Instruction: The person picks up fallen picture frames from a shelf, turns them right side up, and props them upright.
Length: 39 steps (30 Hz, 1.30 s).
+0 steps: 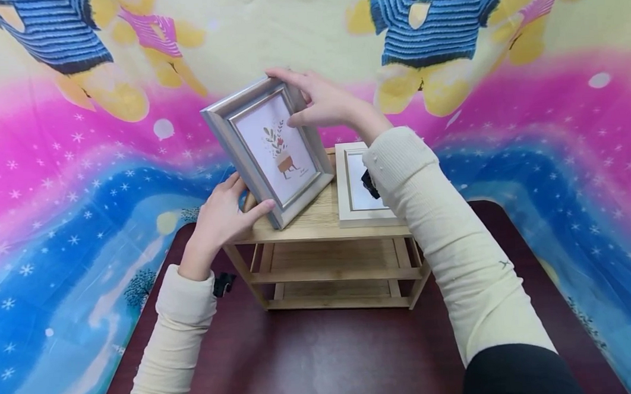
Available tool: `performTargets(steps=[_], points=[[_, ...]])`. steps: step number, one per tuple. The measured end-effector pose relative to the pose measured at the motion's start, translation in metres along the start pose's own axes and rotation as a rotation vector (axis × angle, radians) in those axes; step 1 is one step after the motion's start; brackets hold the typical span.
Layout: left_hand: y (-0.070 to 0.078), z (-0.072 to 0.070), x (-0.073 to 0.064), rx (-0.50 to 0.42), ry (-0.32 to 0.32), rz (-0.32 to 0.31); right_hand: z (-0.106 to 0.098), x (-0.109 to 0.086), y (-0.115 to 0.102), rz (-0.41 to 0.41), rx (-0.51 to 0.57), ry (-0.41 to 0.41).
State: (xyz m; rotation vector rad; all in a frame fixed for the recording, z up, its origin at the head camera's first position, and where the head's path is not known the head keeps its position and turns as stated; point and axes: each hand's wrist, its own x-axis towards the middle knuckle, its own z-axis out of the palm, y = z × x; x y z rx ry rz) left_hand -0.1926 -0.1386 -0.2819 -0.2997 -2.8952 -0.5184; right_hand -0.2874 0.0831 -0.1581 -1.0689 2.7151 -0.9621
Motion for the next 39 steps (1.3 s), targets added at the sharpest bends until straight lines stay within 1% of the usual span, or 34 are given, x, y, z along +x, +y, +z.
performTargets(steps=[3, 7, 9, 12, 16, 18, 21, 24, 28, 31, 34, 39], points=[[-0.006, -0.002, 0.002, -0.048, -0.027, 0.006, 0.000, 0.000, 0.001, -0.020, 0.014, 0.004], [-0.012, -0.004, 0.004, -0.099, -0.069, 0.002, -0.001, -0.002, 0.002, -0.003, 0.027, 0.000], [-0.016, -0.005, 0.006, -0.131, -0.086, 0.019, -0.001, -0.002, 0.001, 0.007, 0.032, -0.004], [-0.021, -0.006, 0.009, -0.180, -0.105, 0.058, -0.002, -0.003, 0.001, 0.026, 0.029, -0.008], [-0.029, -0.007, 0.014, -0.254, -0.111, 0.137, -0.002, -0.005, -0.001, 0.045, 0.020, -0.009], [-0.033, -0.007, 0.017, -0.299, -0.115, 0.176, -0.002, -0.005, -0.001, 0.041, 0.018, -0.008], [-0.038, -0.008, 0.019, -0.366, -0.137, 0.203, -0.003, -0.006, -0.001, 0.030, 0.004, -0.006], [-0.041, -0.009, 0.022, -0.402, -0.170, 0.196, -0.003, -0.007, -0.001, 0.022, -0.004, -0.005], [-0.046, -0.012, 0.027, -0.432, -0.216, 0.183, -0.005, -0.008, -0.001, 0.028, 0.023, -0.009], [-0.049, -0.012, 0.030, -0.452, -0.247, 0.180, -0.006, -0.009, -0.001, 0.022, 0.022, -0.012], [-0.052, -0.012, 0.031, -0.484, -0.275, 0.169, -0.006, -0.010, 0.001, 0.014, -0.008, -0.012], [-0.054, -0.011, 0.034, -0.533, -0.311, 0.155, -0.006, -0.011, 0.003, 0.022, -0.036, -0.007]])
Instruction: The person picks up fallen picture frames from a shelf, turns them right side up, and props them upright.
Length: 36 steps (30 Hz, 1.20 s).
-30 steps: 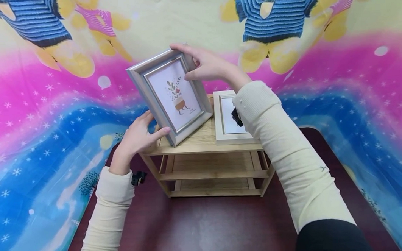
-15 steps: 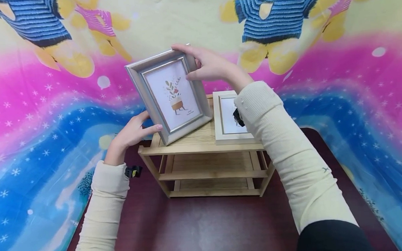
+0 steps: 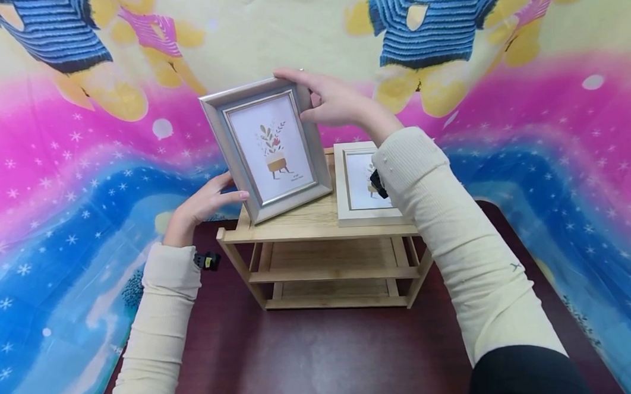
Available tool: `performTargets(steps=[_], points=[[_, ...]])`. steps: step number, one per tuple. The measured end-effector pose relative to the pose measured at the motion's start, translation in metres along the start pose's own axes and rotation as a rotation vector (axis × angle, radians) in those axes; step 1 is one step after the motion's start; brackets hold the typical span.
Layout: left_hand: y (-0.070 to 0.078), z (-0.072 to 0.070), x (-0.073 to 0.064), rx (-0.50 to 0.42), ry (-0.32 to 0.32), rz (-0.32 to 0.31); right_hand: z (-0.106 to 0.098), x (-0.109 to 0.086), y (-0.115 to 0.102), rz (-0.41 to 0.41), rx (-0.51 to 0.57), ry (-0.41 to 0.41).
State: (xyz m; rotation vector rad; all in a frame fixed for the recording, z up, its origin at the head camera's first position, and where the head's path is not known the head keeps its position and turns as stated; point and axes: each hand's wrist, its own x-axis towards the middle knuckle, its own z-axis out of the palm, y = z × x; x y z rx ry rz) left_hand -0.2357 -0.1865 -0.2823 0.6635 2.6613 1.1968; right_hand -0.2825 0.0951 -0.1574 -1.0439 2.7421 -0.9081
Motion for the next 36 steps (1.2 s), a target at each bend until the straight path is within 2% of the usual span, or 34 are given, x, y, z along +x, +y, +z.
performTargets(steps=[5, 15, 19, 23, 26, 29, 33, 36], points=[[0.002, -0.001, 0.002, -0.028, -0.017, 0.017, -0.001, 0.001, 0.003, 0.002, -0.010, 0.002], [0.005, -0.009, 0.005, 0.028, -0.028, -0.002, -0.002, 0.003, 0.006, -0.001, -0.014, 0.010], [0.003, -0.011, 0.003, 0.016, -0.035, -0.003, -0.002, 0.003, 0.004, -0.013, -0.018, 0.010], [-0.002, -0.009, 0.001, -0.012, -0.008, 0.018, 0.000, 0.001, 0.004, -0.027, -0.028, 0.012], [-0.008, -0.005, -0.002, -0.029, 0.066, 0.067, 0.001, 0.000, 0.004, -0.046, -0.051, 0.022], [-0.014, 0.002, -0.006, -0.087, 0.193, 0.122, 0.002, -0.002, 0.005, -0.048, -0.056, 0.040], [-0.010, 0.014, -0.012, -0.152, 0.389, 0.198, 0.004, -0.004, 0.008, -0.022, 0.027, 0.076], [-0.007, 0.020, -0.014, -0.165, 0.495, 0.239, 0.006, -0.005, 0.010, 0.012, 0.113, 0.101]])
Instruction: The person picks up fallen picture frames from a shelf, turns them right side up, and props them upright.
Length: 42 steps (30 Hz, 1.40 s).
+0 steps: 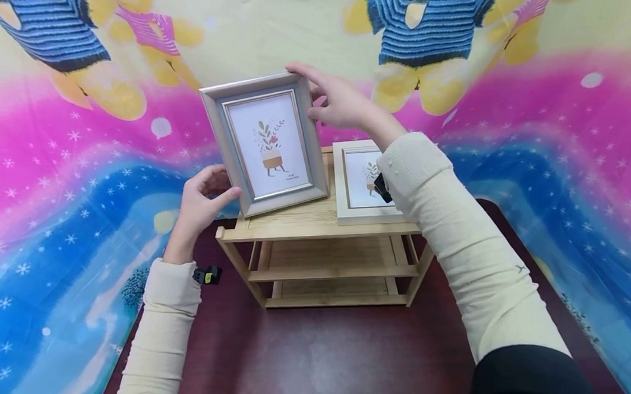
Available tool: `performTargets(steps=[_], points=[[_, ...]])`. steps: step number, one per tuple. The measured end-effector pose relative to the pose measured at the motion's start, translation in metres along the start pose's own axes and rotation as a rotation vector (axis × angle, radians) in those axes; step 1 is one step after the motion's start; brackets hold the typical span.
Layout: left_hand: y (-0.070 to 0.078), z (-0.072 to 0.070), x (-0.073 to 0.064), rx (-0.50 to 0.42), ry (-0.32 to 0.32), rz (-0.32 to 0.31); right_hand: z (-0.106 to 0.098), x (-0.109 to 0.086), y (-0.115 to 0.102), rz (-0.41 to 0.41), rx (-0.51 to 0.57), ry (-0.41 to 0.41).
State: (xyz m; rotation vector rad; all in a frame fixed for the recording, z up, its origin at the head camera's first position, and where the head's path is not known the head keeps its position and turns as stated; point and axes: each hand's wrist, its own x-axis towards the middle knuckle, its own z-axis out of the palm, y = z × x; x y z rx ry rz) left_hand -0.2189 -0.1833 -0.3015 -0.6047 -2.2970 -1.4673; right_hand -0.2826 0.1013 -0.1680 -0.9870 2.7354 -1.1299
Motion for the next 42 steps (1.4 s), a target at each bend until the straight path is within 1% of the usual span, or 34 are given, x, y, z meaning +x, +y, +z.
performTargets(steps=[1, 2, 7, 8, 11, 14, 18, 23, 37, 41, 42], points=[[0.001, 0.002, -0.001, -0.007, 0.022, 0.013, 0.000, -0.001, 0.000, 0.009, 0.018, 0.007], [-0.003, 0.003, -0.001, -0.019, 0.039, 0.024, 0.001, -0.001, 0.000, 0.019, 0.038, 0.013], [0.003, 0.005, -0.001, -0.075, 0.060, 0.024, 0.001, -0.004, -0.003, 0.044, 0.087, 0.030], [0.007, 0.005, -0.002, -0.078, 0.063, 0.024, 0.001, -0.005, -0.004, 0.047, 0.091, 0.032], [0.018, 0.003, -0.004, -0.087, 0.065, 0.025, 0.000, -0.007, -0.006, 0.055, 0.098, 0.035], [0.028, 0.002, -0.006, -0.075, 0.054, 0.018, -0.001, -0.009, -0.009, 0.064, 0.105, 0.036], [0.032, 0.000, -0.008, -0.074, 0.034, -0.002, -0.001, -0.013, -0.010, 0.067, 0.123, 0.038], [0.034, -0.002, -0.010, -0.075, 0.019, -0.012, 0.000, -0.018, -0.010, 0.053, 0.143, 0.041], [0.041, -0.005, -0.020, -0.051, 0.021, 0.019, 0.004, -0.029, -0.015, 0.015, 0.172, 0.032], [0.040, -0.006, -0.023, -0.045, 0.023, 0.025, 0.005, -0.032, -0.016, 0.021, 0.170, 0.028], [0.037, -0.006, -0.023, -0.048, 0.023, 0.025, 0.005, -0.033, -0.016, 0.022, 0.173, 0.028]])
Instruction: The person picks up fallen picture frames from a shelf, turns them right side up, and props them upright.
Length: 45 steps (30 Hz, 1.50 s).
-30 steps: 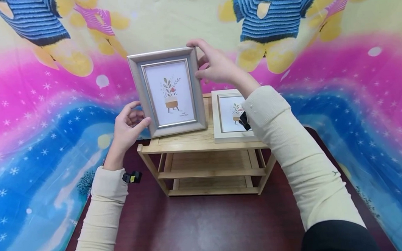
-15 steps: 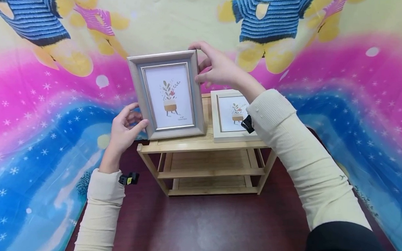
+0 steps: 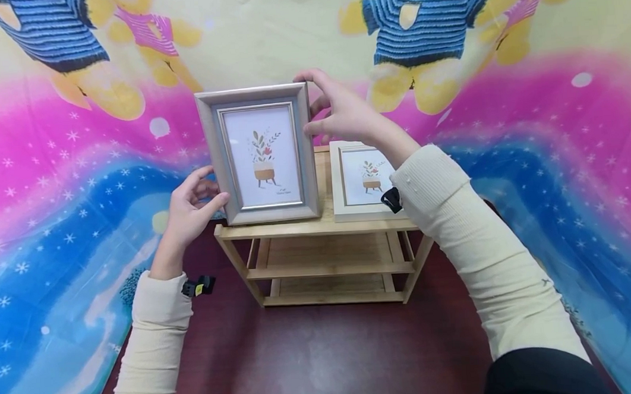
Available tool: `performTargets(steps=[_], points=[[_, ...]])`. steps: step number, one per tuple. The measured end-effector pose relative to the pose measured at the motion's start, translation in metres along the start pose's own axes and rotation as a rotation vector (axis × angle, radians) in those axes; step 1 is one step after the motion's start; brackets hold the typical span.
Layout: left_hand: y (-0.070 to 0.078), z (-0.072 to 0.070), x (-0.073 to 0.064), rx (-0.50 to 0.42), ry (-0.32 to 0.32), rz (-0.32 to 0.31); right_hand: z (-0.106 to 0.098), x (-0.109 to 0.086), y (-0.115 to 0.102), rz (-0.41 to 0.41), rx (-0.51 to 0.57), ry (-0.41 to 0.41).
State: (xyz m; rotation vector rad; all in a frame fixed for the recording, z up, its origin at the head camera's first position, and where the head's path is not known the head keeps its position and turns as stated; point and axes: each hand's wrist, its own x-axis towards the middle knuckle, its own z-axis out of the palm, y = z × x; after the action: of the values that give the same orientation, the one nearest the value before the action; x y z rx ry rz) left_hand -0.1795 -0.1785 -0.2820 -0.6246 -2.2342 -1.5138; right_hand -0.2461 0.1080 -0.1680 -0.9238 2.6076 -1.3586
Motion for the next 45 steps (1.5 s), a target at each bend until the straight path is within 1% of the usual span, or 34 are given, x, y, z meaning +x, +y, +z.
performTargets(steps=[6, 8, 11, 16, 18, 20, 23, 25, 27, 30, 32, 36, 38, 41, 45], points=[[-0.022, -0.001, 0.000, -0.012, 0.000, 0.009, 0.001, -0.004, 0.000, -0.016, 0.005, 0.001], [-0.024, -0.002, -0.001, -0.009, 0.003, 0.022, 0.001, -0.006, 0.000, -0.022, 0.010, 0.002], [-0.024, -0.002, -0.003, -0.015, 0.005, 0.031, 0.002, -0.008, -0.001, -0.032, 0.008, -0.002], [-0.021, -0.003, -0.007, 0.013, 0.007, 0.046, 0.003, -0.010, -0.001, -0.056, 0.039, -0.010], [-0.011, -0.004, -0.009, 0.037, 0.006, 0.050, 0.004, -0.012, -0.001, -0.064, 0.051, -0.016], [-0.009, -0.004, -0.011, 0.053, 0.006, 0.060, 0.004, -0.013, -0.001, -0.071, 0.062, -0.023], [-0.007, -0.004, -0.012, 0.080, 0.002, 0.055, 0.004, -0.015, -0.001, -0.075, 0.053, -0.026], [-0.014, -0.005, -0.012, 0.090, 0.001, 0.058, 0.004, -0.017, 0.000, -0.072, 0.038, -0.021], [-0.012, -0.005, -0.013, 0.123, 0.012, 0.065, 0.004, -0.019, 0.000, -0.070, 0.008, -0.004], [-0.008, -0.005, -0.017, 0.171, 0.066, 0.115, 0.004, -0.025, 0.001, -0.071, -0.046, 0.040], [-0.002, -0.003, -0.020, 0.205, 0.124, 0.176, 0.002, -0.032, 0.001, -0.078, -0.095, 0.086], [0.013, 0.004, -0.026, 0.203, 0.230, 0.300, -0.002, -0.049, 0.003, -0.077, -0.157, 0.167], [0.020, 0.009, -0.030, 0.184, 0.266, 0.343, -0.004, -0.058, 0.004, -0.068, -0.147, 0.189], [0.026, 0.015, -0.035, 0.142, 0.300, 0.374, -0.006, -0.071, 0.007, -0.055, -0.109, 0.201], [0.030, 0.026, -0.041, 0.077, 0.300, 0.391, -0.009, -0.088, 0.013, -0.044, -0.073, 0.214]])
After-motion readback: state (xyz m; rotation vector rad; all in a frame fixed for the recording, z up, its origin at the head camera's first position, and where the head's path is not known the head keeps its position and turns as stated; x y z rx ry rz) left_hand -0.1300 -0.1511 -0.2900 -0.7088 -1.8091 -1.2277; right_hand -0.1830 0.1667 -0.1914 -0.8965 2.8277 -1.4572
